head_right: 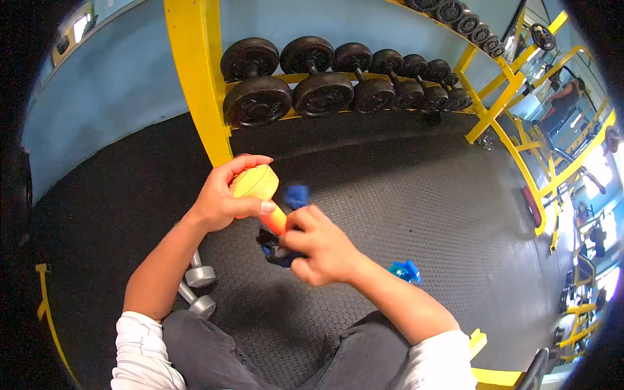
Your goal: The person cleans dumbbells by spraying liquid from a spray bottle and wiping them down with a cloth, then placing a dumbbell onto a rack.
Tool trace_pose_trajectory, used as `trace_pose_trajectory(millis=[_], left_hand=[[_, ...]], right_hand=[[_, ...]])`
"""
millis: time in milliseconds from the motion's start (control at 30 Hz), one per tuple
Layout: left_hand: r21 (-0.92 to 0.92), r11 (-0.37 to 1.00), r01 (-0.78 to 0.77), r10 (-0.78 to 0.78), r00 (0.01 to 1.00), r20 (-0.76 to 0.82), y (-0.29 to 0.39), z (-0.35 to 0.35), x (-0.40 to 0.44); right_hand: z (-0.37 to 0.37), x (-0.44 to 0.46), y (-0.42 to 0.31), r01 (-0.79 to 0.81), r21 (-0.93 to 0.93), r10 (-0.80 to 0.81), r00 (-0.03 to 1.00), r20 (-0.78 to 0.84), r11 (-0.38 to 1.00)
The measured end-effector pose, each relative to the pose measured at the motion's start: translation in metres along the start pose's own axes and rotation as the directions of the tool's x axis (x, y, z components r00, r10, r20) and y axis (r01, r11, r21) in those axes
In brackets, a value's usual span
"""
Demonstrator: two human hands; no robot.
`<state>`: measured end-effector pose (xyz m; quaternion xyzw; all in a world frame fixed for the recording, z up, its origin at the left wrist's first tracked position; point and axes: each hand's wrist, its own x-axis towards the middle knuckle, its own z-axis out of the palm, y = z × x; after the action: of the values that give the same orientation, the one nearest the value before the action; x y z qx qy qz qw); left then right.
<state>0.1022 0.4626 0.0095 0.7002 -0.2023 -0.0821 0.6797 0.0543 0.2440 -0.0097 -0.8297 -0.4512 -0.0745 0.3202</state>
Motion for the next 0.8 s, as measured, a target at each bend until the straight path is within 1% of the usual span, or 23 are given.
trace_pose_trajectory(millis=[33, 67, 100, 133, 167, 200, 233, 267, 333, 367, 400, 467, 500, 533, 567, 600, 633, 667, 700, 733, 767, 800], left_hand=[[-0.011, 1.0, -0.002, 0.002, 0.999, 0.033, 0.007, 0.0, -0.001], [-0.015, 1.0, -0.001, 0.002, 1.0, 0.026, 0.011, 0.001, -0.004], [-0.057, 0.998, -0.011, 0.015, 0.998, 0.059, 0.015, 0.001, -0.005], [-0.095, 0.995, -0.019, 0.028, 0.995, 0.096, 0.017, 0.001, -0.005], [-0.088, 0.996, -0.021, 0.029, 0.995, 0.101, 0.018, 0.001, -0.006], [-0.232, 0.972, 0.045, -0.017, 0.993, 0.121, 0.019, 0.001, -0.006], [-0.37, 0.922, 0.115, -0.063, 0.987, 0.151, 0.019, 0.003, -0.005], [-0.366, 0.924, 0.111, -0.055, 0.985, 0.161, 0.018, 0.006, -0.004], [-0.614, 0.789, 0.028, 0.02, 0.997, 0.071, 0.017, 0.01, -0.001], [-0.595, 0.803, -0.03, 0.073, 0.996, 0.049, 0.016, 0.009, 0.001], [-0.593, 0.805, -0.04, 0.082, 0.996, 0.044, 0.014, 0.008, 0.001], [-0.362, 0.896, -0.257, 0.214, 0.964, -0.156, 0.01, 0.007, 0.0], [-0.222, 0.923, -0.315, 0.276, 0.942, -0.191, 0.009, 0.008, -0.002], [-0.215, 0.921, -0.324, 0.286, 0.939, -0.19, 0.012, 0.005, -0.001], [0.091, 0.861, -0.501, 0.509, 0.843, -0.175, 0.014, 0.002, -0.002], [0.378, 0.689, -0.618, 0.693, 0.715, -0.093, 0.015, 0.0, -0.003], [0.53, 0.568, -0.629, 0.758, 0.651, -0.039, 0.028, 0.001, -0.006], [0.531, 0.573, -0.625, 0.755, 0.654, -0.045, 0.031, 0.001, -0.007], [0.613, 0.49, -0.62, 0.779, 0.626, 0.011, 0.033, 0.001, -0.007], [0.686, 0.397, -0.61, 0.796, 0.601, 0.074, 0.034, 0.001, -0.007], [0.74, 0.407, -0.536, 0.767, 0.64, 0.041, 0.034, -0.002, -0.008], [0.74, 0.41, -0.534, 0.762, 0.646, 0.044, 0.03, -0.005, -0.008]], right_hand=[[-0.004, -0.001, 0.01, -0.033, 0.142, 0.034, 0.999, -0.005, 0.989], [-0.01, -0.003, 0.02, -0.062, 0.282, 0.066, 0.998, -0.005, 0.957], [-0.013, -0.006, 0.027, -0.196, 0.562, 0.19, 0.979, 0.07, 0.804], [-0.012, -0.009, 0.036, -0.269, 0.654, 0.249, 0.96, 0.126, 0.707], [-0.001, -0.014, 0.05, -0.269, 0.876, 0.233, 0.954, 0.186, 0.4], [0.009, -0.018, 0.059, -0.241, 0.97, 0.197, 0.953, 0.23, 0.036], [0.019, -0.021, 0.051, -0.255, 0.934, 0.254, 0.914, 0.317, -0.249], [0.033, -0.03, 0.057, -0.253, 0.857, 0.223, 0.897, 0.382, -0.449], [0.036, -0.018, 0.041, -0.376, 0.835, 0.033, 0.905, 0.424, -0.401], [0.04, -0.011, 0.026, -0.135, 0.759, -0.027, 0.988, 0.153, -0.636], [0.046, -0.009, 0.029, -0.09, 0.809, -0.029, 0.996, 0.09, -0.582], [0.046, -0.017, 0.051, -0.315, 0.805, -0.043, 0.939, 0.341, -0.503], [0.05, -0.024, 0.042, -0.349, 0.739, -0.059, 0.92, 0.388, -0.577], [0.05, -0.024, 0.032, -0.343, 0.702, -0.025, 0.907, 0.421, -0.624], [0.05, -0.023, 0.028, -0.302, 0.75, 0.086, 0.899, 0.43, -0.589], [0.049, -0.023, 0.024, -0.268, 0.792, 0.198, 0.879, 0.435, -0.549], [0.034, -0.02, 0.015, -0.284, 0.819, 0.295, 0.833, 0.469, -0.499], [0.017, -0.019, 0.012, -0.304, 0.841, 0.392, 0.779, 0.49, -0.448], [0.01, -0.027, 0.018, -0.167, 0.883, 0.324, 0.887, 0.329, -0.438], [-0.018, -0.02, -0.003, -0.161, 0.964, 0.516, 0.819, 0.251, -0.213], [-0.028, -0.022, -0.001, -0.071, 0.988, 0.546, 0.837, -0.017, 0.139], [-0.033, -0.024, 0.001, 0.018, 0.881, 0.486, 0.828, -0.278, 0.473]])
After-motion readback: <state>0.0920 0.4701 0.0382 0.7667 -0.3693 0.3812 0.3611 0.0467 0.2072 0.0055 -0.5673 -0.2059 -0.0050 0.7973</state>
